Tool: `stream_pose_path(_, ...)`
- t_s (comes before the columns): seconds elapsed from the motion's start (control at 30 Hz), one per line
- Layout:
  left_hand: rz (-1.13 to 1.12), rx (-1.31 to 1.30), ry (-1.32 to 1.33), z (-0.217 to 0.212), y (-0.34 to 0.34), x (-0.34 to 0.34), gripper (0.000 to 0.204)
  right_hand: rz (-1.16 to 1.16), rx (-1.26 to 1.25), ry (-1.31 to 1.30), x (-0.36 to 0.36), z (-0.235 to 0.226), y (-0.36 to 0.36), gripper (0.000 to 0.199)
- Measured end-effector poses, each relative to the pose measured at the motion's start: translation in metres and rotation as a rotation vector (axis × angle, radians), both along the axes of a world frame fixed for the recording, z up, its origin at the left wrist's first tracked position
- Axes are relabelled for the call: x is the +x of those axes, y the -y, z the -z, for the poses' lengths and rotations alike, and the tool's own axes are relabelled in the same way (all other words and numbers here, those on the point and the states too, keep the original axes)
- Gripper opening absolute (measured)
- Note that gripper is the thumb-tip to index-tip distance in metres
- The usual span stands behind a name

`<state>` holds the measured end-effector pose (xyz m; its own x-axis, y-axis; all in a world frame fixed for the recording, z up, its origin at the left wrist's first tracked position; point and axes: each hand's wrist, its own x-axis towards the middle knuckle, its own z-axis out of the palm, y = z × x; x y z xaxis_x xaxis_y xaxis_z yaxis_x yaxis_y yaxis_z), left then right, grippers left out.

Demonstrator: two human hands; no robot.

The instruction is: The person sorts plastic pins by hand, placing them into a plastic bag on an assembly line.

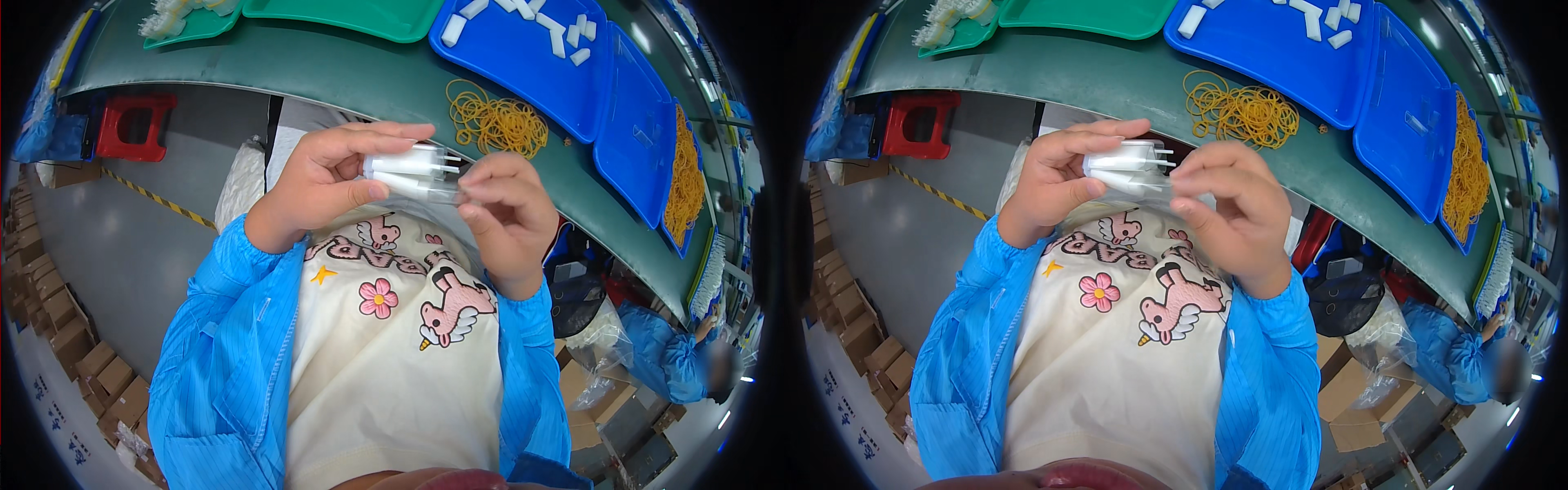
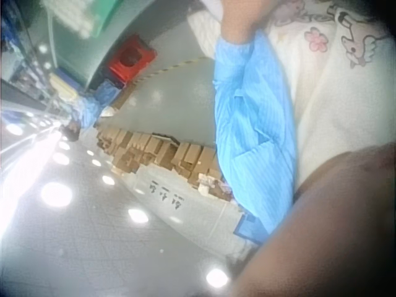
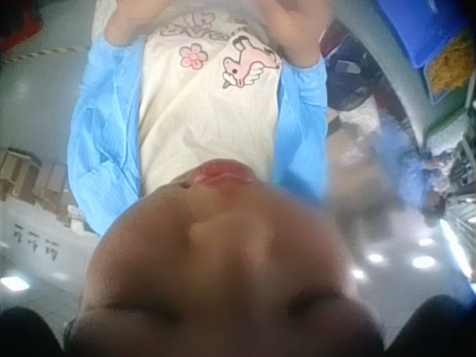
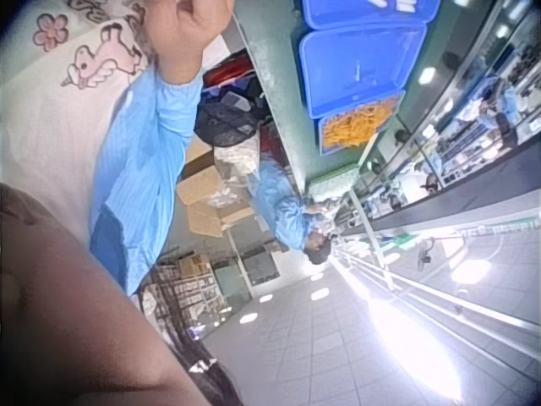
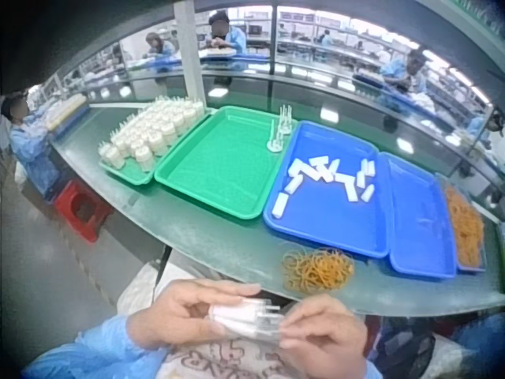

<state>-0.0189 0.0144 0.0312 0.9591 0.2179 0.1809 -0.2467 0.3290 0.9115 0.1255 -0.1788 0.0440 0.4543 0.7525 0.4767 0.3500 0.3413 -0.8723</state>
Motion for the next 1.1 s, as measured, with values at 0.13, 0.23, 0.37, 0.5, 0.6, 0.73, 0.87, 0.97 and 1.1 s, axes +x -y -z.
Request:
stream_pose_path(0.13,0.026,0.052,0.003,0.004,0.002,0.002,0.045,0.048,0.054,-0.209,-0.002,0.007,-0.001,0.023)
stream_pose_path(0.23,0.015,-0.013,0.004,0.003,0.004,0.004,0.044,0.098,0.052,-0.185,-0.003,0.009,-0.002,0.024)
stream_pose_path(0.37,-0.025,0.079,0.025,0.004,0.005,0.005,0.040,0.157,0.043,0.005,-0.003,0.010,0.000,0.024)
stream_pose_path(0.5,-0.070,0.132,0.077,0.005,0.005,0.007,0.038,0.171,0.098,0.191,-0.004,0.009,-0.002,0.026)
stream_pose_path(0.6,-0.066,0.123,0.081,0.006,0.004,0.004,0.038,0.189,0.107,0.273,-0.007,0.007,-0.002,0.027)
stream_pose_path(0.73,-0.061,0.130,0.091,0.006,0.002,0.001,0.039,0.137,0.146,0.385,-0.007,0.004,-0.003,0.027)
stream_pose_path(0.87,-0.038,0.136,0.069,0.005,-0.003,-0.003,0.036,0.079,0.047,0.317,-0.006,-0.004,0.000,0.025)
stream_pose_path(0.97,-0.019,0.153,0.046,0.003,-0.004,-0.005,0.033,-0.077,-0.026,-0.353,-0.007,0.001,-0.001,0.021)
stream_pose_path(1.1,-0.016,0.155,0.043,0.004,-0.002,-0.005,0.032,-0.147,0.015,-0.520,-0.007,0.010,0.000,0.020)
